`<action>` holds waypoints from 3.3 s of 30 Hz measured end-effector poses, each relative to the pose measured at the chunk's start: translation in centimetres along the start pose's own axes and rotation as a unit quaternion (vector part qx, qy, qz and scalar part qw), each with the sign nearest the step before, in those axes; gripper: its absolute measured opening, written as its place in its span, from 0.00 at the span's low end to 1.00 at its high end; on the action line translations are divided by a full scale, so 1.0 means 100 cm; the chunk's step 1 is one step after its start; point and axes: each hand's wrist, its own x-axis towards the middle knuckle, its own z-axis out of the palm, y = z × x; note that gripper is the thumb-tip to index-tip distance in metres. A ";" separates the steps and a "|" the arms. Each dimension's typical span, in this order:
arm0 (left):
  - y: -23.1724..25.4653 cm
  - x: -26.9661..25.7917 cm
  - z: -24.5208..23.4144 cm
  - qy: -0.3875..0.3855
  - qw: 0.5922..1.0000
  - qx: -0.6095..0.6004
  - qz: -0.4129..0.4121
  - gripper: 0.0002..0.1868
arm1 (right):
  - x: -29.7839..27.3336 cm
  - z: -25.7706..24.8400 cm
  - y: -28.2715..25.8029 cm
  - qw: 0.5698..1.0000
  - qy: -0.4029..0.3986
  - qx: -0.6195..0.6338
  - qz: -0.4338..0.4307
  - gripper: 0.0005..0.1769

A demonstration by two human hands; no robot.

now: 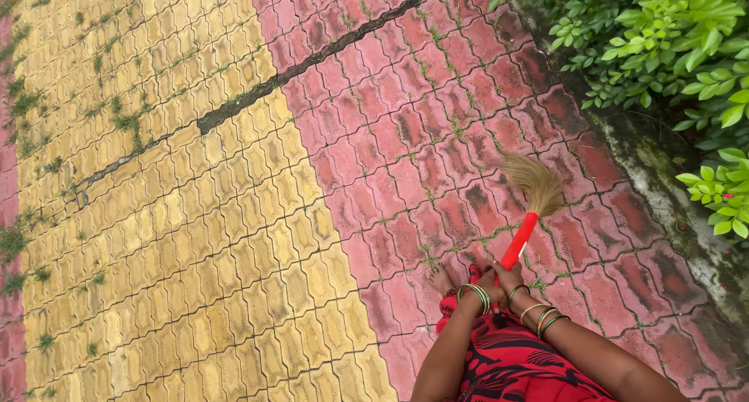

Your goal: The person sweeps an outdoor paved path with a broom, moving along the walkway and clearing the area near the adjacent plants.

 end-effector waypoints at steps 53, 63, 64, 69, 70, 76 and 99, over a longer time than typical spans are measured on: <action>0.246 0.123 -0.349 0.254 0.839 -0.480 0.042 0.55 | 0.243 0.249 -0.381 0.836 -0.366 -0.388 -0.126 0.39; 0.338 0.171 -0.473 0.017 0.998 0.052 0.005 0.59 | 0.297 0.266 -0.458 0.997 -0.057 -0.039 0.028 0.39; 0.348 0.174 -0.486 0.041 0.991 0.119 0.032 0.57 | 0.301 0.275 -0.466 0.999 -0.032 -0.010 0.029 0.39; 0.346 0.167 -0.533 0.060 0.995 0.049 0.058 0.46 | 0.321 0.321 -0.498 0.998 -0.023 -0.025 -0.056 0.39; 0.340 0.162 -0.531 0.098 0.993 -0.014 0.068 0.49 | 0.321 0.327 -0.498 0.998 -0.023 -0.026 -0.052 0.39; 0.315 0.141 -0.546 0.191 0.925 -0.315 0.097 0.58 | 0.325 0.395 -0.525 0.891 -0.263 -0.215 -0.302 0.54; 0.592 0.299 -0.725 0.073 0.974 0.208 0.046 0.52 | 0.514 0.396 -0.737 0.995 0.028 0.089 -0.021 0.37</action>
